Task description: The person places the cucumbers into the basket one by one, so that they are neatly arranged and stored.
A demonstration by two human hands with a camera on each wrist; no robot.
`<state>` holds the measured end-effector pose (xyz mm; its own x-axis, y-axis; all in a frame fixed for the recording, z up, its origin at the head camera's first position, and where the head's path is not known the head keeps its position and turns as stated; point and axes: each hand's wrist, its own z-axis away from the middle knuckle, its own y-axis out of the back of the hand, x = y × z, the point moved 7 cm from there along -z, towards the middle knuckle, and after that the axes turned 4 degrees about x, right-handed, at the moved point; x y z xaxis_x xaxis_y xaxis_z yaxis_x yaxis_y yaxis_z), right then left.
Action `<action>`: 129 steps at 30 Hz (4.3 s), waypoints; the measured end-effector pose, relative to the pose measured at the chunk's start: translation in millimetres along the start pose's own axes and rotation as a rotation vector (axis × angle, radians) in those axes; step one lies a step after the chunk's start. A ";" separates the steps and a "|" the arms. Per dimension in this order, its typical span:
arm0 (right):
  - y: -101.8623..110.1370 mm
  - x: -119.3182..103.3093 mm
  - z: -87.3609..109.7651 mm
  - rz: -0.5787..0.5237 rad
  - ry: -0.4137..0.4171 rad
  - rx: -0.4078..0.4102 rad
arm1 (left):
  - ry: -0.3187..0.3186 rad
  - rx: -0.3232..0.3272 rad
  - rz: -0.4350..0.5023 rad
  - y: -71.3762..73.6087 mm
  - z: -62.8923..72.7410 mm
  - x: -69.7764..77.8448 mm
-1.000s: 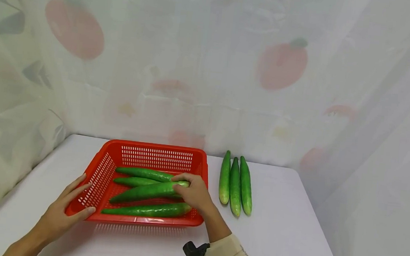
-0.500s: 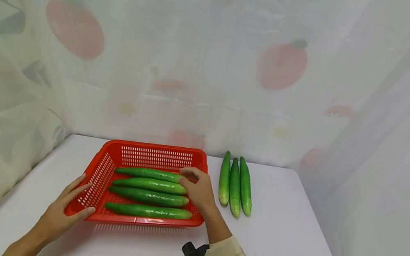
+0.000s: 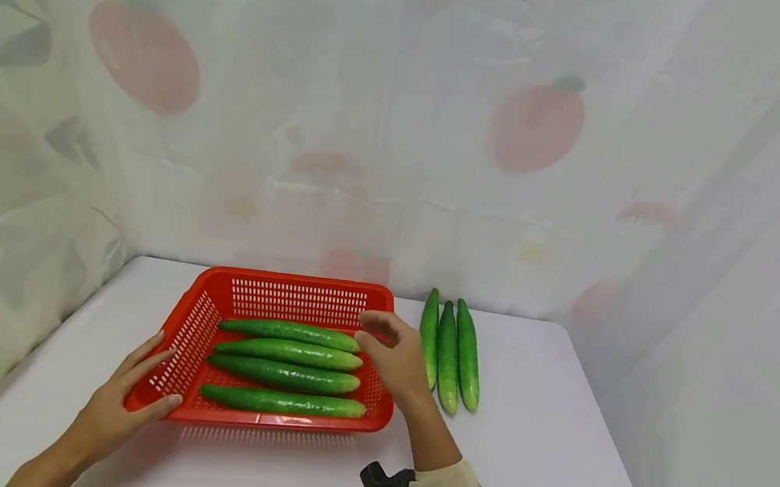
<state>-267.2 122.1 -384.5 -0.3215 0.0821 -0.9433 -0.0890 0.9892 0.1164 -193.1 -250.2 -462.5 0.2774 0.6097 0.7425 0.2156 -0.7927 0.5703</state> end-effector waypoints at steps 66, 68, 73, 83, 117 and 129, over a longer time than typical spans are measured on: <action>143.9 -22.0 49.4 0.156 0.085 0.417 | 0.005 0.006 -0.007 -0.5 0.0 -0.3; 146.8 -18.6 48.9 0.151 0.085 0.428 | 0.003 0.008 -0.002 -0.1 0.1 -0.6; 152.7 -7.5 49.1 0.146 0.072 0.460 | 0.006 0.007 0.015 -0.4 -0.1 -1.4; 162.2 18.4 50.5 0.136 0.042 0.490 | 0.013 0.003 0.012 -0.7 0.3 -1.6; 178.8 105.0 60.6 0.194 -0.237 0.530 | 0.002 0.005 0.024 1.7 0.0 6.4; 177.6 128.7 61.6 0.209 -0.337 0.457 | 0.001 0.005 0.023 0.3 -0.5 5.3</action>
<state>-266.3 315.7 -504.3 0.0348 0.2407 -0.9700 0.3821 0.8936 0.2354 -192.0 -247.2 -458.2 0.2812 0.5912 0.7559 0.2137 -0.8065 0.5513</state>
